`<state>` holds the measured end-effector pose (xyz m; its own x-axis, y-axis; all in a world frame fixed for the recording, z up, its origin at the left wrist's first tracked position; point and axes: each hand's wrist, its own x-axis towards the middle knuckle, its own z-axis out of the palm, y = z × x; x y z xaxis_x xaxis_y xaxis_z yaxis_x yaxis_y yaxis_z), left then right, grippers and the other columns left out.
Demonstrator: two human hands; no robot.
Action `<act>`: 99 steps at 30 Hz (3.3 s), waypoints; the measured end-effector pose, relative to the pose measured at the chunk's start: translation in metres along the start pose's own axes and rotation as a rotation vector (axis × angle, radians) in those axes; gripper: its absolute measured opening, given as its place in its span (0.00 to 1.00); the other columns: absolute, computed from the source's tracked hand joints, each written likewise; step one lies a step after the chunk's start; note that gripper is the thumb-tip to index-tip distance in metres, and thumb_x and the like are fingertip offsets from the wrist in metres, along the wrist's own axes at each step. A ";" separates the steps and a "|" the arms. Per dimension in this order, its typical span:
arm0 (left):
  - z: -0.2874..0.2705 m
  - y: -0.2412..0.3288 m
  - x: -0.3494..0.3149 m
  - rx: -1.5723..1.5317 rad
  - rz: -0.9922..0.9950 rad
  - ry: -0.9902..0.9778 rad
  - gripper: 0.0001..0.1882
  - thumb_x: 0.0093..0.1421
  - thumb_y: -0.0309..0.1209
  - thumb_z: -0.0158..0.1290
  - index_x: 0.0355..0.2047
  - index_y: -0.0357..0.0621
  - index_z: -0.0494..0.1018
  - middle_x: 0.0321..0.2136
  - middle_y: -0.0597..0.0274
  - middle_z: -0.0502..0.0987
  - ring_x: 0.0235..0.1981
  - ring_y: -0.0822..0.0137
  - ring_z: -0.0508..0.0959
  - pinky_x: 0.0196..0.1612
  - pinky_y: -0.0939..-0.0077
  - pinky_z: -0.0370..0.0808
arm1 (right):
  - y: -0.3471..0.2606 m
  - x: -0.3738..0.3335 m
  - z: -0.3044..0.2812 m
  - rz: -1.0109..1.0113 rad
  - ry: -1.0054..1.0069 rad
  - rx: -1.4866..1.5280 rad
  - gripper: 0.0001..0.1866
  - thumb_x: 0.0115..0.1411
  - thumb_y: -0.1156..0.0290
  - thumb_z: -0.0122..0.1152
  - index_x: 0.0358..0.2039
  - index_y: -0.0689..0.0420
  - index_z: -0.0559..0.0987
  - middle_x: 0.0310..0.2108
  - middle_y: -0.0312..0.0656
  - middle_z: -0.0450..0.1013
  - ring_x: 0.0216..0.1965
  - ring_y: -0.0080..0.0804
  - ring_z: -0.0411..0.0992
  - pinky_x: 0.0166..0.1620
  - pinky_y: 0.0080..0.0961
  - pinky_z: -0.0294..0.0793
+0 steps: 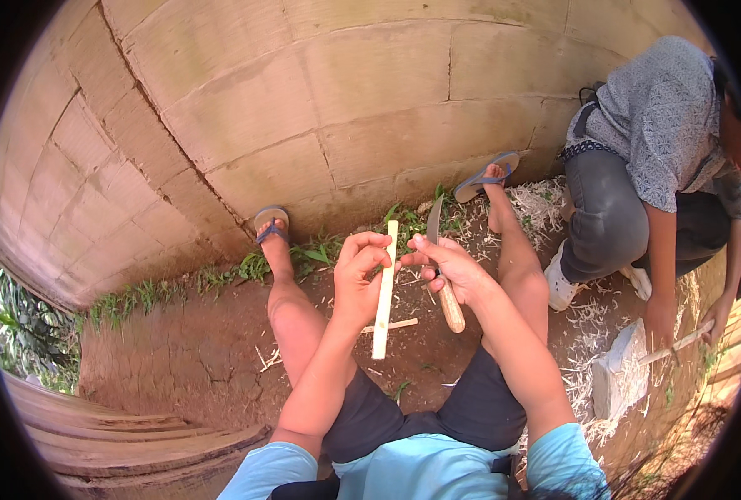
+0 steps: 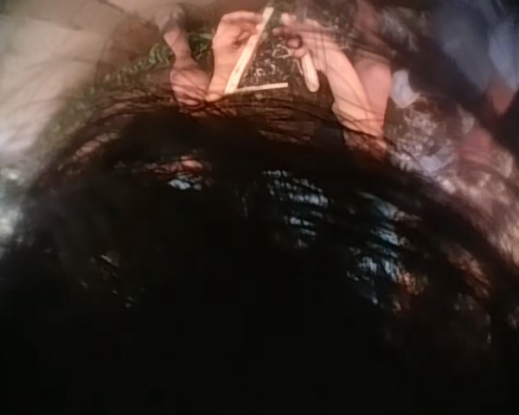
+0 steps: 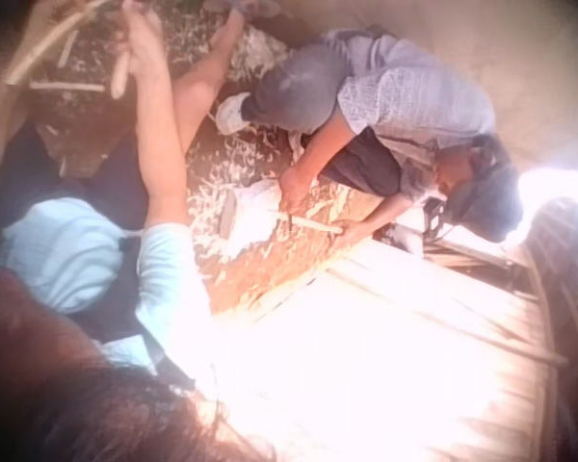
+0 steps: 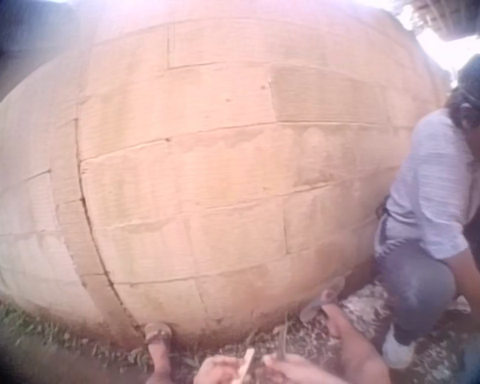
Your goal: The person sits on the ground and uses a curved knife to shave thin strips from a piece of bamboo held between their legs. Another person is visible in the background also working with bamboo.
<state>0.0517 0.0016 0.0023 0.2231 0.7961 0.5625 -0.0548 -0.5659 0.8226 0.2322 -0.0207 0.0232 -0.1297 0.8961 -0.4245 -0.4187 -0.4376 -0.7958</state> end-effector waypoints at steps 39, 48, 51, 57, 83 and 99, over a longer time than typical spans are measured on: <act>-0.022 0.007 0.006 -0.592 -0.777 -0.033 0.08 0.69 0.33 0.39 0.45 0.43 0.61 0.27 0.59 0.75 0.13 0.74 0.73 0.13 0.85 0.71 | 0.025 -0.003 0.022 -1.023 0.285 -1.236 0.14 0.61 0.69 0.54 0.48 0.44 0.74 0.33 0.40 0.73 0.28 0.49 0.75 0.29 0.40 0.76; 0.000 0.008 0.000 -0.488 -0.706 0.102 0.09 0.71 0.34 0.37 0.39 0.42 0.63 0.24 0.60 0.74 0.10 0.80 0.65 0.09 0.87 0.59 | 0.032 0.002 0.029 -0.958 0.430 -1.288 0.14 0.58 0.72 0.53 0.45 0.44 0.75 0.33 0.40 0.72 0.29 0.49 0.76 0.27 0.44 0.75; 0.007 0.012 -0.004 -0.465 -0.715 0.107 0.08 0.70 0.34 0.39 0.38 0.43 0.63 0.23 0.62 0.73 0.09 0.81 0.63 0.08 0.88 0.56 | 0.026 0.003 0.027 -0.966 0.485 -1.238 0.11 0.61 0.70 0.52 0.44 0.46 0.75 0.33 0.42 0.73 0.32 0.51 0.75 0.32 0.45 0.75; 0.028 0.022 -0.012 -0.468 -0.802 0.036 0.08 0.70 0.34 0.40 0.38 0.44 0.62 0.23 0.62 0.73 0.10 0.79 0.64 0.09 0.87 0.59 | -0.017 0.028 -0.013 -1.072 0.676 -1.097 0.10 0.63 0.68 0.51 0.45 0.50 0.74 0.34 0.48 0.73 0.37 0.51 0.73 0.38 0.41 0.73; 0.025 0.028 -0.005 -0.361 -0.856 -0.061 0.13 0.72 0.37 0.33 0.39 0.41 0.63 0.16 0.68 0.65 0.08 0.78 0.59 0.09 0.83 0.55 | 0.024 0.039 0.006 -1.061 0.560 -0.881 0.11 0.63 0.71 0.52 0.46 0.55 0.74 0.43 0.48 0.75 0.44 0.51 0.74 0.44 0.39 0.74; 0.008 0.009 0.003 -0.468 -0.783 0.138 0.09 0.71 0.36 0.35 0.37 0.46 0.60 0.21 0.67 0.67 0.12 0.79 0.63 0.12 0.86 0.60 | 0.028 0.006 0.024 -0.932 0.280 -1.138 0.12 0.61 0.69 0.54 0.46 0.48 0.76 0.34 0.44 0.74 0.35 0.49 0.74 0.35 0.40 0.74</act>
<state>0.0596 -0.0031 0.0107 0.2459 0.9507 -0.1888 -0.3322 0.2656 0.9050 0.1987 -0.0257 0.0088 0.0100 0.8933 0.4494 0.6706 0.3274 -0.6657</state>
